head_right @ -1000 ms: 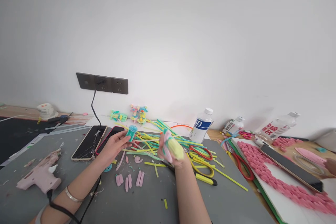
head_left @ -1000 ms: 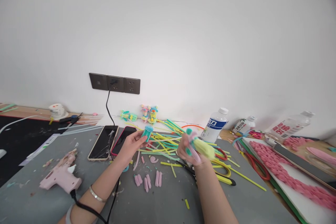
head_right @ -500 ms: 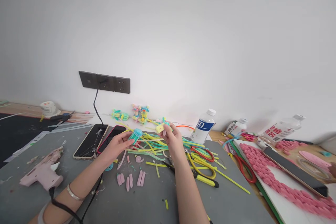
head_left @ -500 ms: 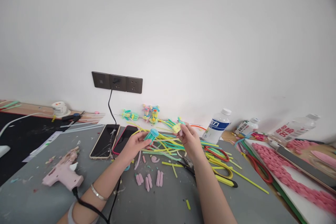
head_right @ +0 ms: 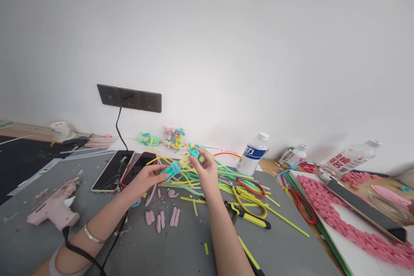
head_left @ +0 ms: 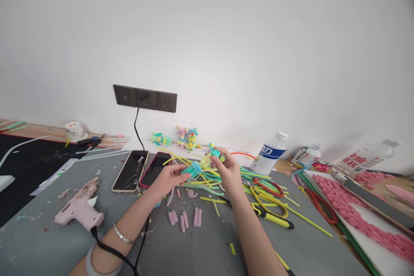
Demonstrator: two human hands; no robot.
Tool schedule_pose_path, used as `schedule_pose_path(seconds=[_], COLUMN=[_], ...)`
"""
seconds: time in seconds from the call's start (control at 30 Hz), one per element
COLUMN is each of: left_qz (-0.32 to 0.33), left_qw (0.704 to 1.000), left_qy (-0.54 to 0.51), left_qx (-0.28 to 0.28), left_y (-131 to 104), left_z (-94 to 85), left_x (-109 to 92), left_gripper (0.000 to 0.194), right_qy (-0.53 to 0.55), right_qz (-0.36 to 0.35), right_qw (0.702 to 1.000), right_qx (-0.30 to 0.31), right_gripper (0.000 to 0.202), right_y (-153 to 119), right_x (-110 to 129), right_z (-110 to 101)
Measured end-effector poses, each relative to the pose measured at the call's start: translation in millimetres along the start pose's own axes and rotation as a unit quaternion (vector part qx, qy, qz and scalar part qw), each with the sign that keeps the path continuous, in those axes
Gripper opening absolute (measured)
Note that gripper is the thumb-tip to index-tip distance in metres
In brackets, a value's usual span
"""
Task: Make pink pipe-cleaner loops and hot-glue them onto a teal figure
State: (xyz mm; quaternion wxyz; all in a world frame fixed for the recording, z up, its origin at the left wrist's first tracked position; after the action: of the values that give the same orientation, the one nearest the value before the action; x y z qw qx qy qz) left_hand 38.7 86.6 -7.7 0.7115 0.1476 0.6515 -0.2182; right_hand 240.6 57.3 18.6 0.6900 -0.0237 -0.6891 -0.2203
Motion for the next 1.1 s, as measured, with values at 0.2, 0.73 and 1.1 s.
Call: schedule_pose_path(seconds=[0.2,0.73,1.1], left_qz=[-0.003,-0.013,0.006], left_qw=[1.000,1.000,1.000], left_qy=[0.012,0.003,-0.014], left_qx=[0.004,-0.002,-0.025], left_y=[-1.5,-3.6,-3.4], left_z=[2.0,2.3,2.2], left_x=[-3.1,-3.9,-6.1], left_gripper=[0.043,0.042,0.043], right_qy=[-0.010,-0.010,-0.003], right_qz=[-0.009,-0.022,-0.021], right_qw=[1.000,1.000,0.999], right_qx=[0.004,0.019,0.029], right_gripper=[0.033,0.030,0.028], right_y=[-3.1,-2.6,-5.7], right_x=[2.0,2.1,8.7], right_z=[4.1,7.5,9.7])
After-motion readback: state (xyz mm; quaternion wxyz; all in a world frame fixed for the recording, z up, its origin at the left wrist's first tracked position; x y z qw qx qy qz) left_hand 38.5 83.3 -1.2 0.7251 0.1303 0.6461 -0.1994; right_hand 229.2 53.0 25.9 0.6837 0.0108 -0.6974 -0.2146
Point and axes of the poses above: each hand's wrist, its own y-axis towards the middle knuckle, its own z-axis out of the palm, x = y × z, the point moved 4 cm from there along y, towards the middle knuckle, and after that the axes turned 3 degrees about -y, right-handed, at the moved point
